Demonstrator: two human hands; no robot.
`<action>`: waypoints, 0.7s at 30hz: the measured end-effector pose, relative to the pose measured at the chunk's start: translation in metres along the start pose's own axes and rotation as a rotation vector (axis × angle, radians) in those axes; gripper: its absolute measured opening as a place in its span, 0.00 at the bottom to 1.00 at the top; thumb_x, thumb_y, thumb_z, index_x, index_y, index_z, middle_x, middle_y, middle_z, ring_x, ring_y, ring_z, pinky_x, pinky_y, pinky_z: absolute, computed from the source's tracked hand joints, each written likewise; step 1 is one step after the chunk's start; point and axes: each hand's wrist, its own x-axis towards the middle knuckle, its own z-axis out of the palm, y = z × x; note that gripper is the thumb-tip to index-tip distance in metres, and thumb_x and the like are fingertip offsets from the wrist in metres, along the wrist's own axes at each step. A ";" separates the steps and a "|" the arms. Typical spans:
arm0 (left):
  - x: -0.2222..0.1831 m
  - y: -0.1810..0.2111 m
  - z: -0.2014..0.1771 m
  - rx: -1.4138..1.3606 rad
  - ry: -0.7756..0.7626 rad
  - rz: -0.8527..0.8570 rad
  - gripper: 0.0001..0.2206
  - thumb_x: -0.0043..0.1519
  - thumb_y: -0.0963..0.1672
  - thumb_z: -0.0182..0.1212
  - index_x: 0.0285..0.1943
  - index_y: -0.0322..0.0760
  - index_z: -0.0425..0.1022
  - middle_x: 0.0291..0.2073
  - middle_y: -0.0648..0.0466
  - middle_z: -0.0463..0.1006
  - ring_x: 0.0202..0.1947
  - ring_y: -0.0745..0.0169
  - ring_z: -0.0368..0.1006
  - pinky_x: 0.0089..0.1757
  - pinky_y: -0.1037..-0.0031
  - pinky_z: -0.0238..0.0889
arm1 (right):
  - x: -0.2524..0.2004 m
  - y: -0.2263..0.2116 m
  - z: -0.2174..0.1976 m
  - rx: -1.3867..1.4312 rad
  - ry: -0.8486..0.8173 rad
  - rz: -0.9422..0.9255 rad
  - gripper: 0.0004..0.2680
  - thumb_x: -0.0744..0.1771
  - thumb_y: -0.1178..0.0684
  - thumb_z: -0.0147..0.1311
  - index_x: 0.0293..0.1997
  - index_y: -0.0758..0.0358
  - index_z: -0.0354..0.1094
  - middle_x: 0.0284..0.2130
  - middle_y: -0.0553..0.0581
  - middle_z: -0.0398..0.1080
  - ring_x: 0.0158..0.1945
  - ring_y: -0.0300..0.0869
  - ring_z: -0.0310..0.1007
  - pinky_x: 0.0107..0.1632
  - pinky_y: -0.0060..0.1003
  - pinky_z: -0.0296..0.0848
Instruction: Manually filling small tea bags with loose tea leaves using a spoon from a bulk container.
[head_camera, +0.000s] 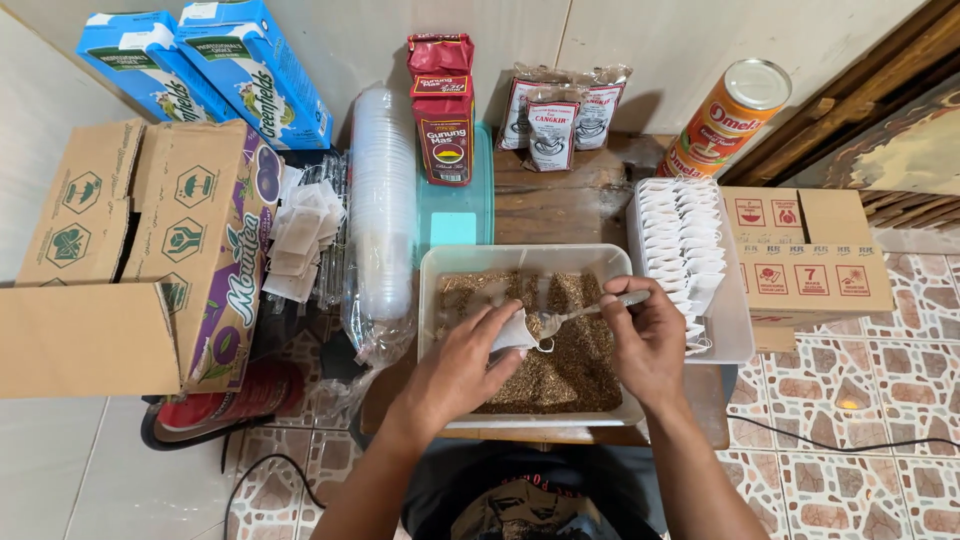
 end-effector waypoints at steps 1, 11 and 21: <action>0.000 -0.001 0.002 0.000 0.002 0.001 0.26 0.63 0.43 0.57 0.71 0.28 0.61 0.55 0.31 0.72 0.49 0.39 0.75 0.45 0.56 0.73 | -0.001 -0.003 0.001 -0.001 -0.001 -0.002 0.07 0.67 0.68 0.51 0.49 0.73 0.69 0.23 0.63 0.71 0.16 0.34 0.58 0.22 0.29 0.62; -0.003 -0.009 0.015 0.023 0.026 0.050 0.27 0.62 0.41 0.59 0.71 0.28 0.61 0.55 0.30 0.72 0.50 0.35 0.74 0.47 0.53 0.72 | -0.018 -0.040 0.012 -0.144 0.014 -0.044 0.06 0.66 0.68 0.52 0.44 0.72 0.72 0.21 0.62 0.72 0.16 0.36 0.60 0.21 0.30 0.63; -0.010 -0.018 0.035 -0.185 0.103 0.045 0.30 0.60 0.40 0.63 0.73 0.32 0.57 0.62 0.34 0.68 0.59 0.36 0.68 0.55 0.51 0.68 | -0.023 -0.057 0.020 -0.242 -0.036 -0.159 0.05 0.65 0.67 0.58 0.43 0.69 0.76 0.24 0.62 0.76 0.21 0.40 0.72 0.26 0.34 0.73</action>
